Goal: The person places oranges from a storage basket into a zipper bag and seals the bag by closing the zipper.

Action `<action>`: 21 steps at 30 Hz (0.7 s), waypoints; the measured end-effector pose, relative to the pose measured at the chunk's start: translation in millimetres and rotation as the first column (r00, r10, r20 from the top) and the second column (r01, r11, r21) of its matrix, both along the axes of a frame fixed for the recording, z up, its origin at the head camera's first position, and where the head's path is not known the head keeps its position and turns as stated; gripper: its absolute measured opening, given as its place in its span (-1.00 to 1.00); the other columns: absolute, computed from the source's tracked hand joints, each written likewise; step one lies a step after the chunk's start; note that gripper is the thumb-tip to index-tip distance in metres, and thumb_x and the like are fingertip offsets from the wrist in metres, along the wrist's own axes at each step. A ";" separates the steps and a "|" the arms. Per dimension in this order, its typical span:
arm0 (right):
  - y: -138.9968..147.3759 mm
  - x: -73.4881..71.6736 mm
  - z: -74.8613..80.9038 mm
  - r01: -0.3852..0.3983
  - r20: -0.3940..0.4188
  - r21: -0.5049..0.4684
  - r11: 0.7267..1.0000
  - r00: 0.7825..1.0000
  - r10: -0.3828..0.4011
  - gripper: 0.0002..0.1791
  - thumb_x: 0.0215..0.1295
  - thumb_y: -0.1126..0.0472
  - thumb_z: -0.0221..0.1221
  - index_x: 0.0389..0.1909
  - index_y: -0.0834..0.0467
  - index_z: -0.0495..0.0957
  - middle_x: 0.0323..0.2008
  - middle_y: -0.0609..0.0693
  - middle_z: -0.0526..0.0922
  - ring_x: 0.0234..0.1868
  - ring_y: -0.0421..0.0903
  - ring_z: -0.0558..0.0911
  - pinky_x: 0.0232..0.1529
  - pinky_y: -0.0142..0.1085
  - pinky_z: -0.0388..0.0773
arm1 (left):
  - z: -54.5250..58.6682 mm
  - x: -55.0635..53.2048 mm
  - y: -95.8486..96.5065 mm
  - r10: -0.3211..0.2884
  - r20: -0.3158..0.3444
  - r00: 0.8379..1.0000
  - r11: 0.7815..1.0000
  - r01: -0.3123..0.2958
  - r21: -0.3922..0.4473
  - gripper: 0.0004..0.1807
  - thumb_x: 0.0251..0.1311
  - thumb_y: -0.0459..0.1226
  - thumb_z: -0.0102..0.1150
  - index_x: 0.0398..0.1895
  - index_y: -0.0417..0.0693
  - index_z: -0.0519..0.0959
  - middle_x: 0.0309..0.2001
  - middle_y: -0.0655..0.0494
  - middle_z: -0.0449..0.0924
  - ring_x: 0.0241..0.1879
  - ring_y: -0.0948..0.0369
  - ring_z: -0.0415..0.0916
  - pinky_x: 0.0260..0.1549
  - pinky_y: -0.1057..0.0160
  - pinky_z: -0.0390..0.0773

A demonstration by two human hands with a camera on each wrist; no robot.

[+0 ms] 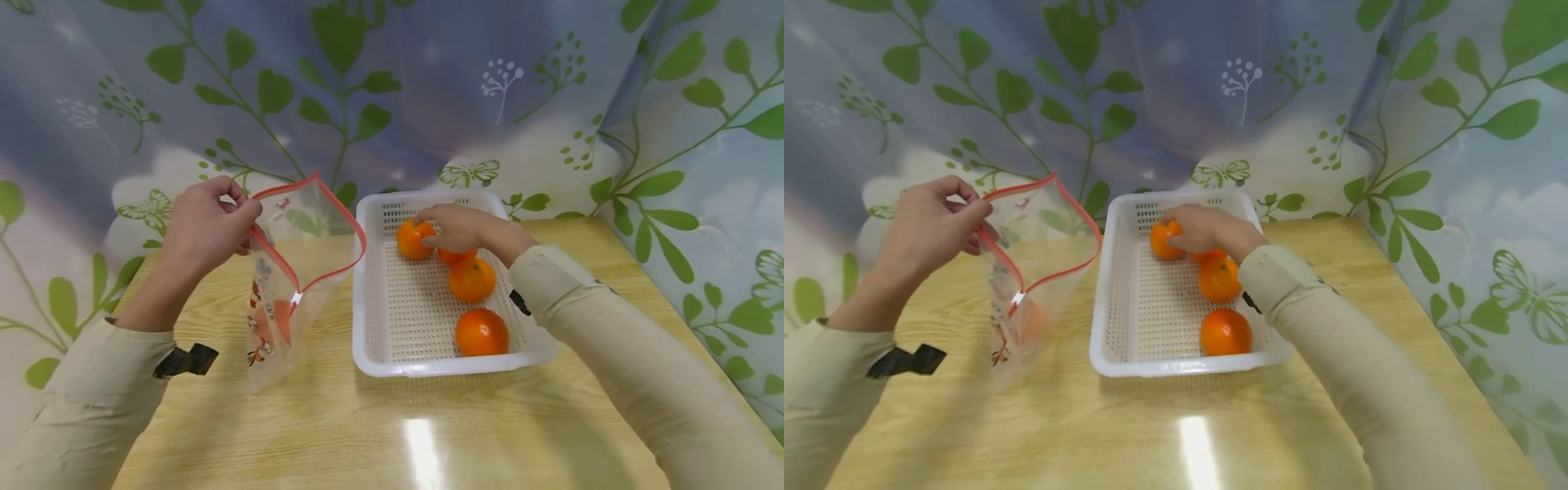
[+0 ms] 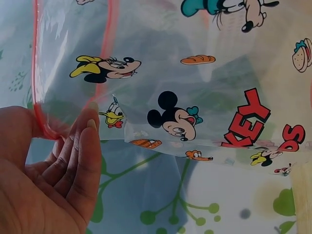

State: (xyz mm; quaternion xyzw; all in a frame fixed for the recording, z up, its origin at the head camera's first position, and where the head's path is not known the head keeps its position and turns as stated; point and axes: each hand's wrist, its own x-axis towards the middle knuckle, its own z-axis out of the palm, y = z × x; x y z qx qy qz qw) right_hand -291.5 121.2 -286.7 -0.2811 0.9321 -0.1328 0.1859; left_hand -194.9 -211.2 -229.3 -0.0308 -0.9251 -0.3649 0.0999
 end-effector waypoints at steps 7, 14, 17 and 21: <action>-9.9 -12.9 -9.9 0.005 -0.001 0.019 1.000 1.000 -0.005 -0.42 0.44 0.05 0.00 0.42 0.09 0.19 0.42 0.08 0.14 0.41 0.08 0.12 0.35 0.00 0.05 | -2.8 -0.1 0.6 -0.014 -0.019 1.000 1.000 0.014 0.011 -0.82 0.24 -0.20 -0.11 -0.29 -0.15 0.41 -0.71 -0.07 0.51 -0.65 0.11 0.59 -0.63 0.18 0.54; -25.0 -22.8 -23.6 0.012 -0.023 0.059 0.998 1.000 -0.011 -0.40 0.39 0.08 0.09 0.42 0.02 0.21 0.41 0.08 0.15 0.39 0.13 0.11 0.33 0.01 0.09 | -5.1 0.2 1.2 -0.020 -0.050 0.999 0.999 0.022 0.042 -0.85 0.23 -0.24 -0.09 -0.34 -0.14 0.41 -0.73 -0.09 0.48 -0.68 0.09 0.57 -0.63 0.18 0.56; -29.6 -26.8 -30.4 0.001 -0.057 0.084 0.996 0.998 0.004 -0.41 0.37 0.13 0.12 0.39 0.01 0.26 0.37 0.09 0.24 0.35 0.16 0.13 0.31 0.01 0.12 | -6.2 0.2 1.8 -0.021 -0.063 0.998 0.999 0.023 0.039 -0.86 0.23 -0.24 -0.09 -0.35 -0.13 0.41 -0.73 -0.09 0.49 -0.68 0.09 0.56 -0.64 0.17 0.53; -34.5 -32.9 -39.0 -0.012 -0.071 0.124 0.992 0.997 0.021 -0.43 0.36 0.20 0.14 0.37 0.01 0.30 0.34 0.09 0.28 0.34 0.16 0.13 0.30 0.02 0.14 | -8.3 0.6 1.6 -0.020 -0.072 0.997 0.999 0.022 0.036 -0.87 0.23 -0.24 -0.09 -0.36 -0.12 0.42 -0.72 -0.07 0.51 -0.68 0.09 0.56 -0.65 0.17 0.51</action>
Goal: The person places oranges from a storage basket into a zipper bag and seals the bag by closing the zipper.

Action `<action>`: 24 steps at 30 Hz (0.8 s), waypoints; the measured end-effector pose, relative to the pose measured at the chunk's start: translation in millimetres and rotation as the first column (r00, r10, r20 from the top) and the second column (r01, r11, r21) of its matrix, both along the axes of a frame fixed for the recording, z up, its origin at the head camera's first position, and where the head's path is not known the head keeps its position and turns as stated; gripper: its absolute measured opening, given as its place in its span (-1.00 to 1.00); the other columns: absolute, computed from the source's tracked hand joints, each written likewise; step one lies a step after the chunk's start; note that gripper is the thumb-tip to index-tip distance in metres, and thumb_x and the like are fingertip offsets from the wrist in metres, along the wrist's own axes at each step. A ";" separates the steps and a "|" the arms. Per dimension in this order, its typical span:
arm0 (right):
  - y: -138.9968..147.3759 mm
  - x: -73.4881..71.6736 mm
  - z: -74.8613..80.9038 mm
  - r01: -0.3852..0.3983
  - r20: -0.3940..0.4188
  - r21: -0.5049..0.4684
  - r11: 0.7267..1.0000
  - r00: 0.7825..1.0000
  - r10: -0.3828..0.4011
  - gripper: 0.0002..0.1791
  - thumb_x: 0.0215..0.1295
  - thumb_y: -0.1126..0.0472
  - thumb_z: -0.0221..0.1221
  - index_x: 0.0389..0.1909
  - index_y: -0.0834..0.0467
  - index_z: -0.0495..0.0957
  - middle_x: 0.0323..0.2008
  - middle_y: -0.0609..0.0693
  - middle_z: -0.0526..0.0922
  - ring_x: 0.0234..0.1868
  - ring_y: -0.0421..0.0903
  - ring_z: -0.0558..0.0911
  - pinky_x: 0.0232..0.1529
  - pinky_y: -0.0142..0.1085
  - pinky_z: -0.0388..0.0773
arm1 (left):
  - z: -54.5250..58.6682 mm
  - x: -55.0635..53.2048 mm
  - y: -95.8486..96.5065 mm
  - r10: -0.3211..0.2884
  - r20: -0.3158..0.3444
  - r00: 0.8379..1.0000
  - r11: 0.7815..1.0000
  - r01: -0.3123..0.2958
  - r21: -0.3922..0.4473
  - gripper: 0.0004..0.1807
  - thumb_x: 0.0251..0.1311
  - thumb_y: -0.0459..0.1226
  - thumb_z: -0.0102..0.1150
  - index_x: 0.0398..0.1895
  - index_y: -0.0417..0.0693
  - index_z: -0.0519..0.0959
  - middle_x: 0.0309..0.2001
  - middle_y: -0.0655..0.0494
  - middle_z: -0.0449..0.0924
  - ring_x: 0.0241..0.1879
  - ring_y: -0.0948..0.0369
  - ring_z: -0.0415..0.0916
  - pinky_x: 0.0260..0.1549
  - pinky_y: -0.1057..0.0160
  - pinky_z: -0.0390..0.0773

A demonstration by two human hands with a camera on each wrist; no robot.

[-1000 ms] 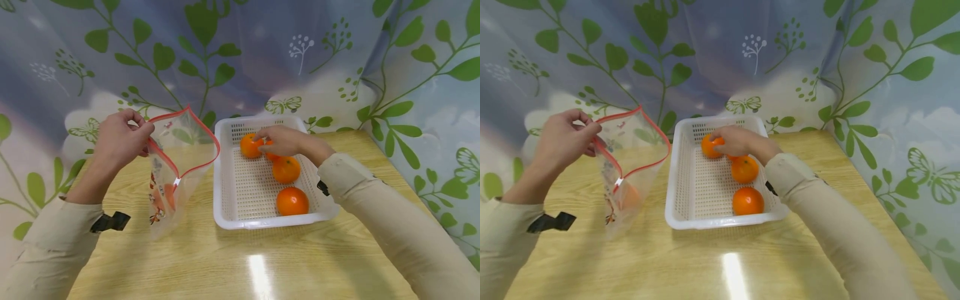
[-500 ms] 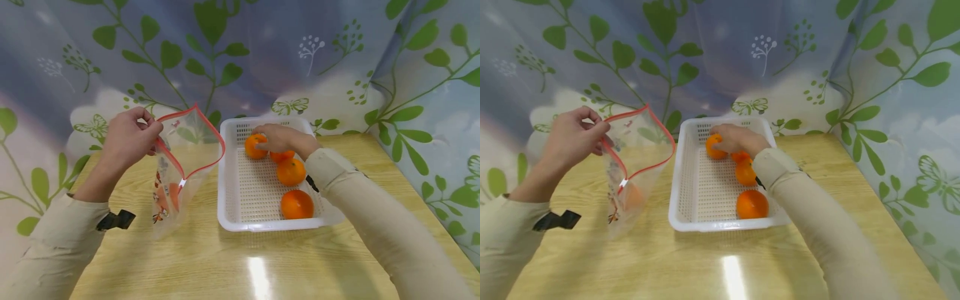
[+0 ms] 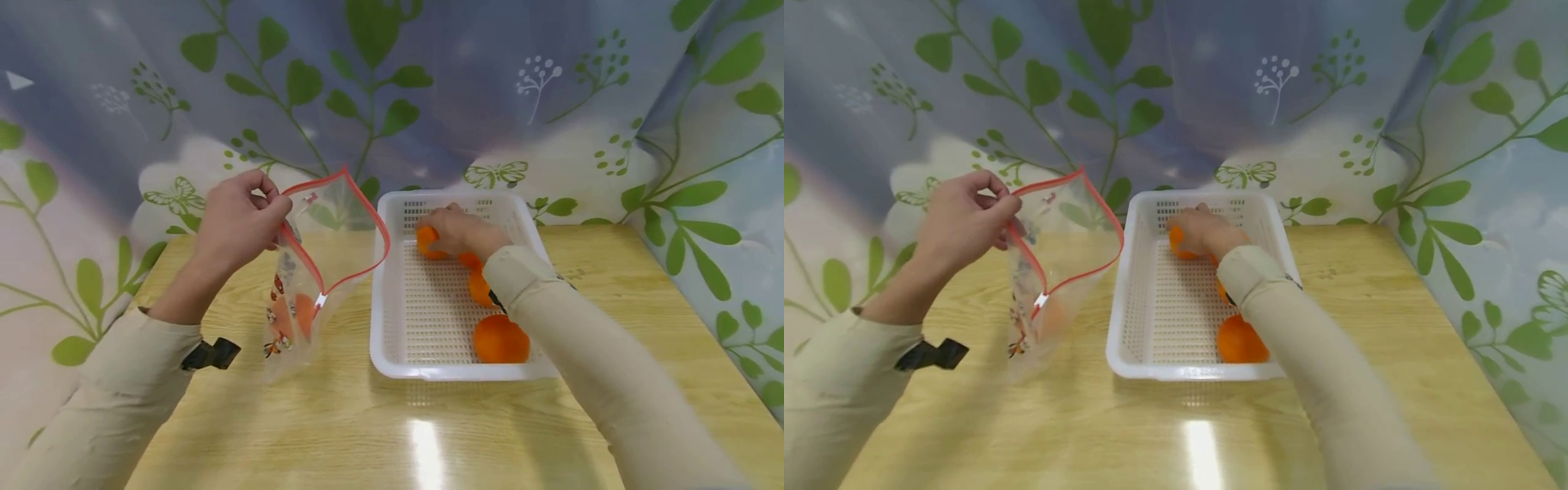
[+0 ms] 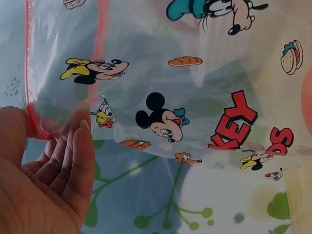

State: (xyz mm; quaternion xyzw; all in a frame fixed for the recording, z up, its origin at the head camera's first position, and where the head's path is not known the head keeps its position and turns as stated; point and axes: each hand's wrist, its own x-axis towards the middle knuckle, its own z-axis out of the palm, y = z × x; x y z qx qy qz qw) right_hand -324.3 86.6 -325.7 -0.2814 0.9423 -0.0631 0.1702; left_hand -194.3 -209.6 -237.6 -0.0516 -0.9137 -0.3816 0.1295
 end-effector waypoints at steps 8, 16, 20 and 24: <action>5.7 -8.1 -17.4 0.029 -0.027 -0.011 1.000 0.999 -0.029 -0.40 0.31 0.23 0.19 0.36 0.04 0.30 0.28 0.17 0.17 0.21 0.25 0.23 0.18 0.04 0.30 | -3.7 0.2 3.9 -0.007 -0.021 1.000 1.000 0.007 -0.012 -0.86 0.24 -0.23 -0.08 -0.36 -0.11 0.42 -0.73 -0.02 0.52 -0.70 0.11 0.54 -0.73 0.18 0.41; -1.4 -6.0 -16.7 0.037 -0.047 -0.015 0.999 0.998 -0.038 -0.36 0.23 0.25 0.27 0.34 0.06 0.33 0.24 0.17 0.26 0.20 0.16 0.30 0.20 -0.01 0.28 | -5.1 1.5 6.4 -0.005 -0.019 1.000 1.000 0.004 -0.016 -0.85 0.25 -0.21 -0.07 -0.36 -0.11 0.43 -0.71 0.02 0.52 -0.70 0.15 0.54 -0.73 0.20 0.41; -1.6 -9.4 -19.2 0.010 -0.082 -0.004 1.000 0.997 -0.010 -0.39 0.18 0.27 0.31 0.27 0.12 0.38 0.18 0.17 0.36 0.12 0.10 0.40 0.15 -0.08 0.34 | -5.4 1.3 8.3 -0.019 -0.027 0.999 1.000 0.019 -0.014 -0.85 0.25 -0.23 -0.07 -0.37 -0.12 0.43 -0.72 0.01 0.51 -0.71 0.14 0.54 -0.72 0.21 0.41; -3.0 -12.3 -22.5 0.017 -0.080 -0.009 1.000 0.997 -0.017 -0.41 0.15 0.27 0.33 0.24 0.08 0.41 0.12 0.14 0.37 0.04 0.08 0.43 0.11 -0.09 0.37 | -6.5 1.0 7.6 -0.018 -0.035 0.999 1.000 0.018 -0.013 -0.87 0.23 -0.26 -0.07 -0.39 -0.12 0.43 -0.74 -0.01 0.50 -0.71 0.12 0.53 -0.75 0.21 0.37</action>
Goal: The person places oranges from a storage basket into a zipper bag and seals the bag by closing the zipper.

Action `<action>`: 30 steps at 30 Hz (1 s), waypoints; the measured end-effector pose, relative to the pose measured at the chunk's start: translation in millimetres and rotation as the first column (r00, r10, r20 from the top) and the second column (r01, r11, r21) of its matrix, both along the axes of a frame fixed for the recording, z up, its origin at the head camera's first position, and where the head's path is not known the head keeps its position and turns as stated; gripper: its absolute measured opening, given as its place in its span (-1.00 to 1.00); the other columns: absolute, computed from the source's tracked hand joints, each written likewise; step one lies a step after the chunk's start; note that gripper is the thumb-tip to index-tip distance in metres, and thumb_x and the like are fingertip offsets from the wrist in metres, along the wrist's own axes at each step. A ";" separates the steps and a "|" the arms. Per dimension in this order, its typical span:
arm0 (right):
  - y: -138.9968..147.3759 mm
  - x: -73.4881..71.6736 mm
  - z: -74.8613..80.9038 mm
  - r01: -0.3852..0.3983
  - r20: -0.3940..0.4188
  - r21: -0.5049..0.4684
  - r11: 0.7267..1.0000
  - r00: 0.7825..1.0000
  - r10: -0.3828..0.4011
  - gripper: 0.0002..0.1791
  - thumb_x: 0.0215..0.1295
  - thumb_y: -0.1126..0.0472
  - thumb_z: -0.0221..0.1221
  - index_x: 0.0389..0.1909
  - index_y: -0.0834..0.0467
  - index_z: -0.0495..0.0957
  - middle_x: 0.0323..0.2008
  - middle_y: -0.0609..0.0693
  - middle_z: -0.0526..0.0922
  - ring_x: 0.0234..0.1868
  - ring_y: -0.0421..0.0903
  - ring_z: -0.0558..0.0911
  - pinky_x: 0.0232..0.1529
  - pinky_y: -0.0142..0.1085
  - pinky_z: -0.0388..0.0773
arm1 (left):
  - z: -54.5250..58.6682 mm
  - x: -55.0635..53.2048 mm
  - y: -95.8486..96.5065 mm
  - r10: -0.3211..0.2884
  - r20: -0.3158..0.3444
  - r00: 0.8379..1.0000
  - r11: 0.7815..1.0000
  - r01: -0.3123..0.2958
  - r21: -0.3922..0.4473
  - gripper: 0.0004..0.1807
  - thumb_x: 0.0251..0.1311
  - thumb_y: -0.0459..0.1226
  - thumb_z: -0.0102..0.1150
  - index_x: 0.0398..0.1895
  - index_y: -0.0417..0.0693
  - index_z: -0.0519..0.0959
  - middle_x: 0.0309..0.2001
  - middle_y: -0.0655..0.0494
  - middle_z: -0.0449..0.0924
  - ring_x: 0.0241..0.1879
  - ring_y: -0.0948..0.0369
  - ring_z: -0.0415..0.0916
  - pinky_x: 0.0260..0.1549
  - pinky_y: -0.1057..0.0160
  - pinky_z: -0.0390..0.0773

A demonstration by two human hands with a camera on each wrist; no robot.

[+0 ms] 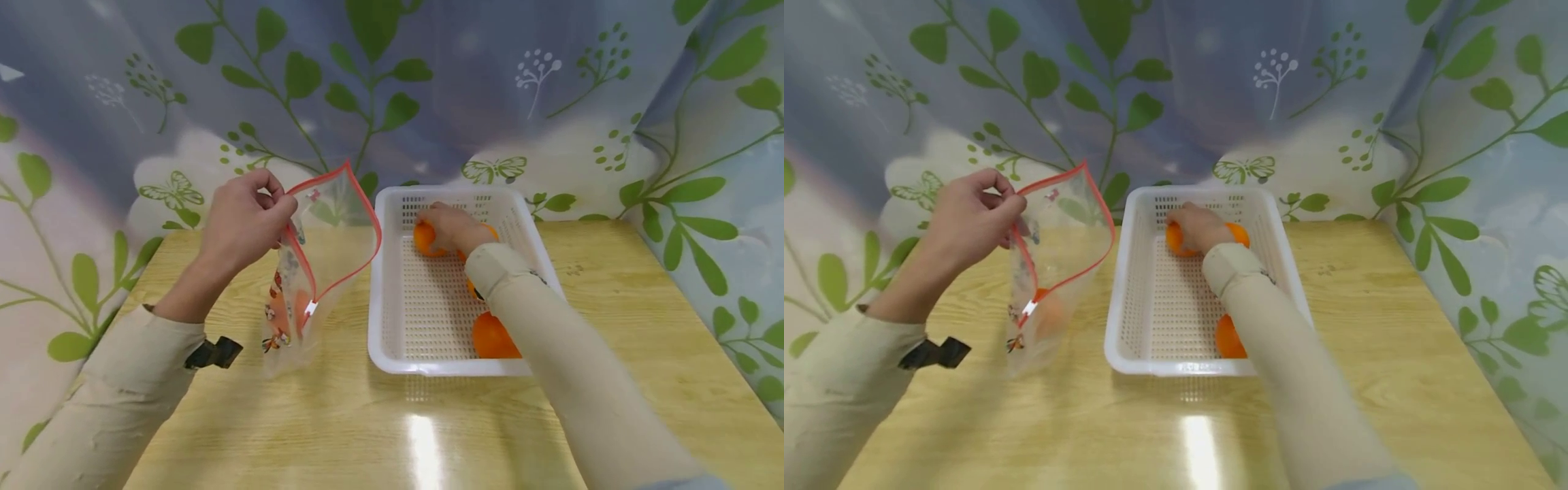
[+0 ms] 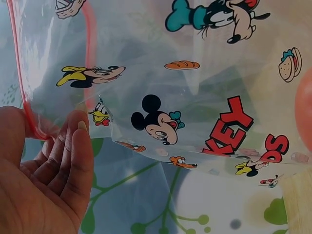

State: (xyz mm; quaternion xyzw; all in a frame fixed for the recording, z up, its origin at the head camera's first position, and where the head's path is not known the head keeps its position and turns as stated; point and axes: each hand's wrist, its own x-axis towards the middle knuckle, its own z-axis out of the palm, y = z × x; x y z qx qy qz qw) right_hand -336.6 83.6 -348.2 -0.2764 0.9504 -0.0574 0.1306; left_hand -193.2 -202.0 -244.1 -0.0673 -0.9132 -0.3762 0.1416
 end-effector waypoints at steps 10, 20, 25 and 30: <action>-0.8 2.1 3.2 0.083 0.031 0.033 0.996 0.996 -0.084 -0.31 0.17 0.26 0.31 0.35 0.08 0.33 0.32 0.21 0.19 0.21 0.13 0.35 0.18 -0.04 0.32 | -3.0 -4.1 2.7 -0.019 0.001 1.000 1.000 0.019 -0.007 -0.86 0.23 -0.24 -0.08 -0.39 -0.12 0.42 -0.74 0.01 0.50 -0.72 0.12 0.52 -0.74 0.20 0.38; -4.2 2.0 5.2 0.153 0.024 0.017 0.988 0.988 -0.153 -0.28 0.13 0.25 0.32 0.35 0.12 0.32 0.23 0.21 0.34 0.12 0.10 0.40 0.13 -0.08 0.36 | -5.8 -3.9 5.1 -0.022 0.002 1.000 1.000 0.022 -0.013 -0.88 0.20 -0.26 -0.09 -0.41 -0.10 0.42 -0.74 0.03 0.52 -0.73 0.11 0.50 -0.81 0.20 0.25; 1.5 4.8 8.5 0.107 0.078 -0.051 0.993 0.992 -0.103 -0.29 0.18 0.28 0.28 0.37 0.16 0.27 0.26 0.20 0.32 0.18 0.10 0.36 0.18 -0.08 0.31 | -6.8 -3.6 5.6 -0.038 -0.012 0.999 0.999 0.038 -0.020 -0.87 0.21 -0.26 -0.09 -0.42 -0.10 0.44 -0.71 0.04 0.54 -0.74 0.10 0.47 -0.81 0.21 0.24; 5.9 16.3 32.0 0.088 0.145 -0.228 0.970 0.988 -0.055 -0.24 0.23 0.26 0.26 0.42 0.17 0.18 0.37 0.16 0.20 0.31 0.10 0.24 0.30 -0.07 0.17 | -4.8 -0.6 3.9 -0.040 0.002 0.999 0.999 0.040 -0.026 -0.86 0.22 -0.25 -0.09 -0.40 -0.08 0.45 -0.69 0.06 0.56 -0.73 0.13 0.51 -0.79 0.19 0.34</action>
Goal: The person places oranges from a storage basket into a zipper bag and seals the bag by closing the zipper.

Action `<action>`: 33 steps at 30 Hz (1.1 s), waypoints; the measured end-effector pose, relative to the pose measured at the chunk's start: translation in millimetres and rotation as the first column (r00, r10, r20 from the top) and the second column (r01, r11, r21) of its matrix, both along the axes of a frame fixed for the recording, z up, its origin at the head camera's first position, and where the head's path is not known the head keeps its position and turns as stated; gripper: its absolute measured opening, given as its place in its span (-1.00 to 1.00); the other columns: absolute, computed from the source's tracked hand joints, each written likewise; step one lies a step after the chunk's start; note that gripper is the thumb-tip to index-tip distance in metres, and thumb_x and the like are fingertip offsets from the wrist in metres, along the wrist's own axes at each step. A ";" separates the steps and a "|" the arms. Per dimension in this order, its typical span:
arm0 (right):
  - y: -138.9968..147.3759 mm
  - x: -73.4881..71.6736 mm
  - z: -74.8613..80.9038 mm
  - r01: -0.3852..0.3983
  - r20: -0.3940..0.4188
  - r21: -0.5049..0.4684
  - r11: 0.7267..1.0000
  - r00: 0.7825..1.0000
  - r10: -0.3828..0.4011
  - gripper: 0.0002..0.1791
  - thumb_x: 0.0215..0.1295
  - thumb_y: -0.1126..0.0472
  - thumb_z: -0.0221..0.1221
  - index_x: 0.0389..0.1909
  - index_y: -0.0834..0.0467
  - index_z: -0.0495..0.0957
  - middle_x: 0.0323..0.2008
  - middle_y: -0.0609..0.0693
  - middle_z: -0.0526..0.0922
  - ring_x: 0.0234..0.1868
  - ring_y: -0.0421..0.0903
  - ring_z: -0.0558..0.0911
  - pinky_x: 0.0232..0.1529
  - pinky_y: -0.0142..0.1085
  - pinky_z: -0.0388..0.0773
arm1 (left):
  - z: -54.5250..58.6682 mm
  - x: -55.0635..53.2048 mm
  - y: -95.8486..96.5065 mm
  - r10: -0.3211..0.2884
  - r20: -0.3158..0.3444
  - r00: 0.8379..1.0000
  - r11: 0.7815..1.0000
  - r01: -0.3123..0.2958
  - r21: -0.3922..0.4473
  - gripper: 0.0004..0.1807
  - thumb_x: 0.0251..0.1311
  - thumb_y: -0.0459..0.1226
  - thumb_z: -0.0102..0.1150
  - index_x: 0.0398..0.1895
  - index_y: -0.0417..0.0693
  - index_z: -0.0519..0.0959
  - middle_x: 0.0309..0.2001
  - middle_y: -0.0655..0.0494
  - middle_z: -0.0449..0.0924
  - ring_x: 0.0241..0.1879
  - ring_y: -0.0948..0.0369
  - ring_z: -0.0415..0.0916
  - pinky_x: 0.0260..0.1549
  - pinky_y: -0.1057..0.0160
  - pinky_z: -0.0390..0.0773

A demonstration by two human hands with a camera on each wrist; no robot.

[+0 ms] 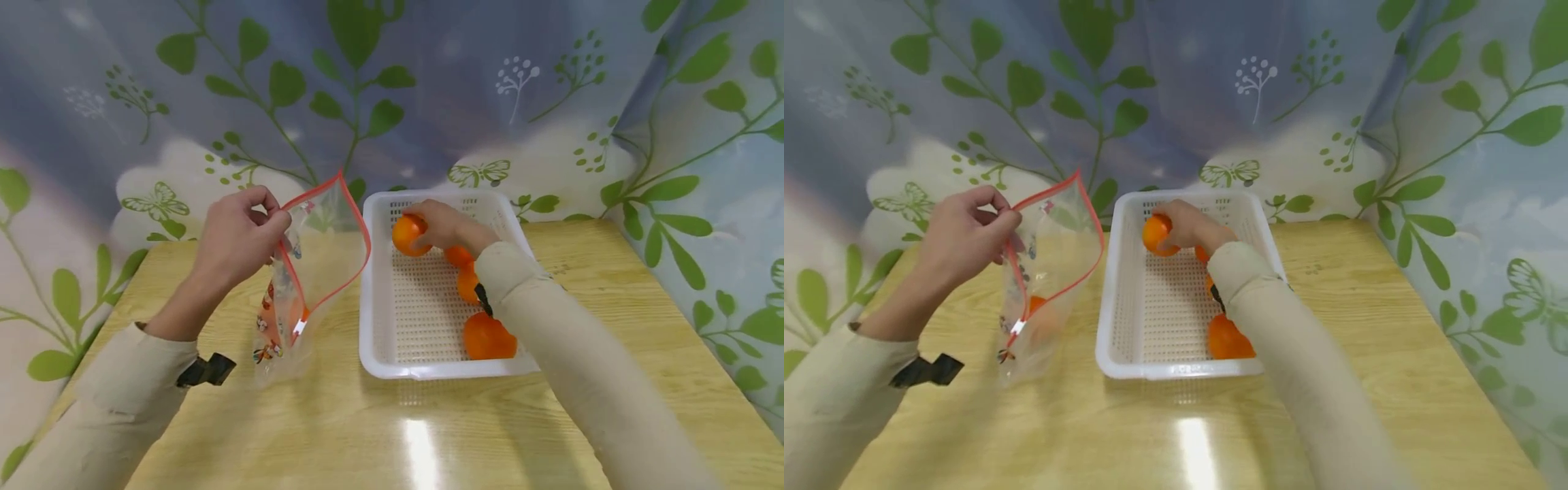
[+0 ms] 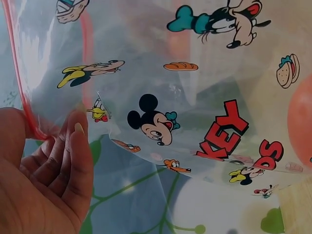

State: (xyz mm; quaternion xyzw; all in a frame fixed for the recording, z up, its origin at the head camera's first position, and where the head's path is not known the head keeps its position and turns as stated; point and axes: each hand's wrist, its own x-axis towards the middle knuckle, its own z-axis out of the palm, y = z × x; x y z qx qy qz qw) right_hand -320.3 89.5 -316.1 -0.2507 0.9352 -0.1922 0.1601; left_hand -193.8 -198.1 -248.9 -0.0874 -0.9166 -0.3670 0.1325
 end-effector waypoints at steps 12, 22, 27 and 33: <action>6.9 55.4 65.9 -0.145 -0.151 -0.234 0.962 0.982 0.111 -0.20 0.19 0.16 0.31 0.42 0.13 0.18 0.36 0.07 0.23 0.24 0.02 0.33 0.18 -0.13 0.34 | -2.9 1.2 3.7 0.017 -0.013 1.000 0.999 -0.018 -0.029 -0.86 0.22 -0.25 -0.10 -0.40 -0.07 0.46 -0.70 0.06 0.55 -0.75 0.11 0.48 -0.80 0.18 0.28; -11.2 89.6 95.4 -0.145 -0.117 -0.604 0.783 0.989 0.093 -0.26 0.11 0.18 0.37 0.32 0.08 0.30 0.21 -0.10 0.38 0.12 -0.13 0.48 0.02 -0.32 0.51 | -2.1 0.3 8.8 0.029 -0.030 0.999 0.998 -0.030 -0.052 -0.87 0.20 -0.25 -0.08 -0.43 -0.04 0.46 -0.74 0.07 0.50 -0.79 0.08 0.35 -0.82 0.21 0.18; -26.1 102.5 96.5 -0.143 -0.096 -0.692 0.708 0.990 0.107 -0.26 0.08 0.20 0.38 0.31 0.08 0.32 0.19 -0.11 0.39 0.09 -0.13 0.50 0.01 -0.34 0.51 | -3.1 -0.2 9.7 0.004 -0.019 1.000 0.999 -0.005 -0.046 -0.85 0.25 -0.21 -0.06 -0.39 -0.06 0.47 -0.73 0.07 0.51 -0.79 0.13 0.38 -0.82 0.23 0.23; -42.4 107.7 87.8 -0.193 -0.127 -0.644 0.740 0.981 0.146 -0.25 0.11 0.19 0.37 0.33 0.11 0.30 0.24 -0.10 0.35 0.09 -0.15 0.47 0.01 -0.38 0.49 | -2.4 0.0 7.8 -0.005 -0.033 0.999 1.000 0.004 -0.026 -0.83 0.25 -0.21 -0.05 -0.40 -0.09 0.47 -0.73 0.07 0.52 -0.80 0.16 0.41 -0.82 0.25 0.29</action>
